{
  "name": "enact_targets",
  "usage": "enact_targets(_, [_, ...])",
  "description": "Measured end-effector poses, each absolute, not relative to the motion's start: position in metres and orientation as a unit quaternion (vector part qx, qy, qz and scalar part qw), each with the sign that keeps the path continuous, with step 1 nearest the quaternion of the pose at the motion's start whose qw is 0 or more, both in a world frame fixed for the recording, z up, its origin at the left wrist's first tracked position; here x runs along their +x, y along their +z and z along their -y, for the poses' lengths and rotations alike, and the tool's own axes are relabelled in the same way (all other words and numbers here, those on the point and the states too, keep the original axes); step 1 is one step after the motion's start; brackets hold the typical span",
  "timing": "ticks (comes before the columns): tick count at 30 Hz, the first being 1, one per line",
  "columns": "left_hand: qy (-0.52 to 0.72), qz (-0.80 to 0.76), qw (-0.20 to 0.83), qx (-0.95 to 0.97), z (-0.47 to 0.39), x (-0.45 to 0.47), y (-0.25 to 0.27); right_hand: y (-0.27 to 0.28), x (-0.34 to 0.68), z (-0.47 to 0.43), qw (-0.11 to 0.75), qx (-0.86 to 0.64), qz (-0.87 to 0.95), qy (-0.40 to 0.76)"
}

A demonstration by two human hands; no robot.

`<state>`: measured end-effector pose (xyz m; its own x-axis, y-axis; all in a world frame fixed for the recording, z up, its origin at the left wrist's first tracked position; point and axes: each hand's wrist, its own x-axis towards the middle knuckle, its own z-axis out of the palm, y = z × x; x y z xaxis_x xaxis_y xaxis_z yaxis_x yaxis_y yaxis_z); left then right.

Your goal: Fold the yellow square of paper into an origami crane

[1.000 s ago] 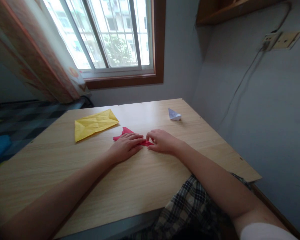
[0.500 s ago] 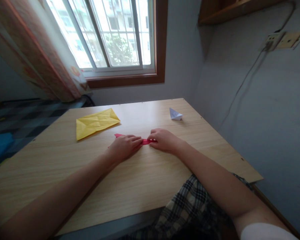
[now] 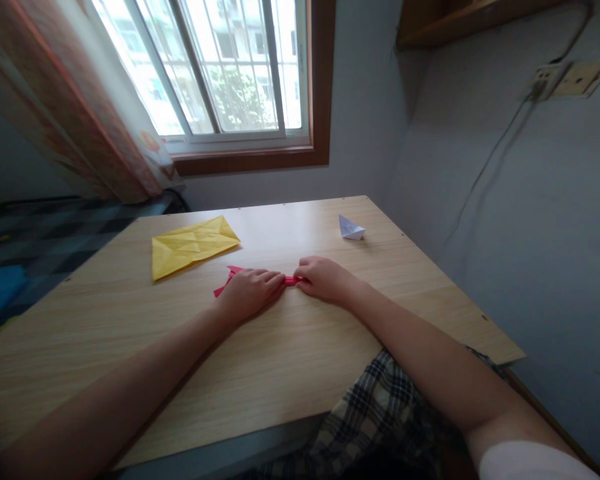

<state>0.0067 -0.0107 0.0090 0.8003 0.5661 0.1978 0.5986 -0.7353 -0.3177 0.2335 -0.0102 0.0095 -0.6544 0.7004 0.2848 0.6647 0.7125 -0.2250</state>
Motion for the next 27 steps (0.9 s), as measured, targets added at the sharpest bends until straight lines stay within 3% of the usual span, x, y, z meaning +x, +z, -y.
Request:
enact_targets(9, [-0.052,0.344,0.201,-0.916,0.015,0.008,0.015,0.011,0.229,0.010,0.130,-0.380,0.915,-0.044])
enact_targets(17, [-0.092,0.403,0.239,-0.879,0.023,0.009,0.025,0.009,0.233,0.007,0.223,-0.414,0.882,-0.007])
enact_targets(27, [-0.187,0.434,0.285,-0.834,0.009,-0.010,0.030,0.006,0.232,0.000,0.252,-0.444,0.858,0.047])
